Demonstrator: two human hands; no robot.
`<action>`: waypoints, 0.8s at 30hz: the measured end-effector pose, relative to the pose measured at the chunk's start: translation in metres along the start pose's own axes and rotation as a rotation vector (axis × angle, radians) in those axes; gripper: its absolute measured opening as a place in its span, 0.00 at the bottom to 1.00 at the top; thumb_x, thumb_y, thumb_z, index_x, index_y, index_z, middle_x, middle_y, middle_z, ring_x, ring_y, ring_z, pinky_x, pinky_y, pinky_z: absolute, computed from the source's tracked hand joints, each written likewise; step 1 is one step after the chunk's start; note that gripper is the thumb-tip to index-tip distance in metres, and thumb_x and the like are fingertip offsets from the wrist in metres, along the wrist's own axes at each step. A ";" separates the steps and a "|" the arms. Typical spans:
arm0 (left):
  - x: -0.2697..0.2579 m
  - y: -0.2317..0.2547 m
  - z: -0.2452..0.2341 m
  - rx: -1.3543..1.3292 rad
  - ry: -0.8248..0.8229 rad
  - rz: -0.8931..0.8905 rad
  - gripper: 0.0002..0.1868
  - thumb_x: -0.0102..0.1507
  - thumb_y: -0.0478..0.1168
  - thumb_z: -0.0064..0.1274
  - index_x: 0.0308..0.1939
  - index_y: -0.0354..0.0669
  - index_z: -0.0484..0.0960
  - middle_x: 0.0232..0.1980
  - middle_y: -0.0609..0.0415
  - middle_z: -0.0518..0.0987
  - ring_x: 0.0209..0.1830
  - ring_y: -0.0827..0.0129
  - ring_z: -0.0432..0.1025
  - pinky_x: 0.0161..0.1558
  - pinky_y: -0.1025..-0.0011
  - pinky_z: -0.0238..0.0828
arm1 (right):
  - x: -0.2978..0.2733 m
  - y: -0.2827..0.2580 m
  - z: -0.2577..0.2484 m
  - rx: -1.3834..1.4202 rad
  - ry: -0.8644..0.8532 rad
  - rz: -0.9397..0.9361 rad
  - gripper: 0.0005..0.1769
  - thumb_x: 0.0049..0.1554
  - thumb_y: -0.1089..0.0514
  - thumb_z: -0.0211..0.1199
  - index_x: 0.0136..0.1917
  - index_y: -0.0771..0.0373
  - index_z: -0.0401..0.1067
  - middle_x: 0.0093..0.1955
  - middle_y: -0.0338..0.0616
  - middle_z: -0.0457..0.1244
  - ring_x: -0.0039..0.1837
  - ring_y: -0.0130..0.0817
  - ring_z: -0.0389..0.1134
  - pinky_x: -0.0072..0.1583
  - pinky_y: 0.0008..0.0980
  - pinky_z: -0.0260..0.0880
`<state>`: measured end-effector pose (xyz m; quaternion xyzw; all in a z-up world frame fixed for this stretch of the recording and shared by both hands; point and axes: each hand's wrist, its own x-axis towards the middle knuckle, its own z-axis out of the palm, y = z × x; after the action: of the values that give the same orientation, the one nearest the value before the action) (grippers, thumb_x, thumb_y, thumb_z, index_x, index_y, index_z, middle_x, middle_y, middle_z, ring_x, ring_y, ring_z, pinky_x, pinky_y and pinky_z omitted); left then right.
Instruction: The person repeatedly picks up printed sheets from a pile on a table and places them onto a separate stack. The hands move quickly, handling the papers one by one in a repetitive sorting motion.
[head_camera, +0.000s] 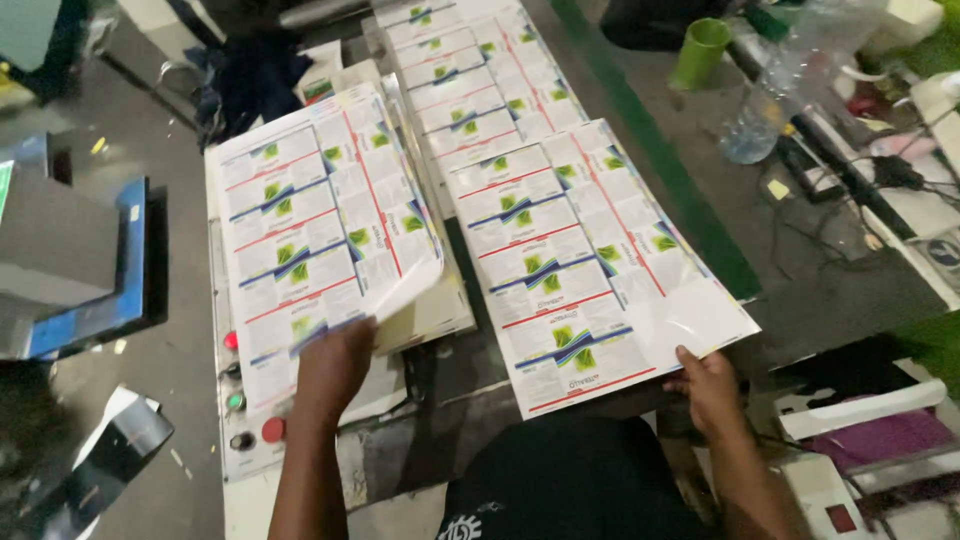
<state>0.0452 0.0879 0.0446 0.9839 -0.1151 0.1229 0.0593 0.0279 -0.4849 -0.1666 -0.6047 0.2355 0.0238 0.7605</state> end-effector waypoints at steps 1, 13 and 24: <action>0.002 0.013 -0.022 0.004 -0.003 -0.030 0.16 0.64 0.44 0.56 0.53 0.42 0.84 0.50 0.48 0.84 0.48 0.55 0.78 0.49 0.60 0.75 | -0.004 -0.004 0.001 -0.015 -0.024 0.010 0.16 0.64 0.56 0.61 0.63 0.64 0.69 0.49 0.45 0.68 0.42 0.34 0.69 0.38 0.34 0.70; -0.010 0.074 -0.032 -0.166 0.280 -0.211 0.07 0.66 0.39 0.56 0.46 0.44 0.85 0.39 0.46 0.85 0.36 0.48 0.78 0.37 0.54 0.74 | -0.012 -0.017 0.007 -0.016 0.004 -0.060 0.18 0.65 0.58 0.59 0.66 0.64 0.68 0.53 0.45 0.68 0.44 0.35 0.70 0.39 0.35 0.71; -0.029 0.079 -0.012 -0.298 0.293 -0.332 0.10 0.64 0.40 0.58 0.48 0.46 0.86 0.42 0.45 0.85 0.39 0.48 0.79 0.40 0.55 0.75 | 0.052 -0.026 0.064 -0.139 -0.105 -0.025 0.18 0.64 0.57 0.60 0.64 0.67 0.66 0.49 0.49 0.68 0.41 0.40 0.71 0.37 0.37 0.71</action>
<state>-0.0040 0.0189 0.0556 0.9414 0.0408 0.2345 0.2389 0.1034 -0.4447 -0.1531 -0.6568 0.1858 0.0623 0.7281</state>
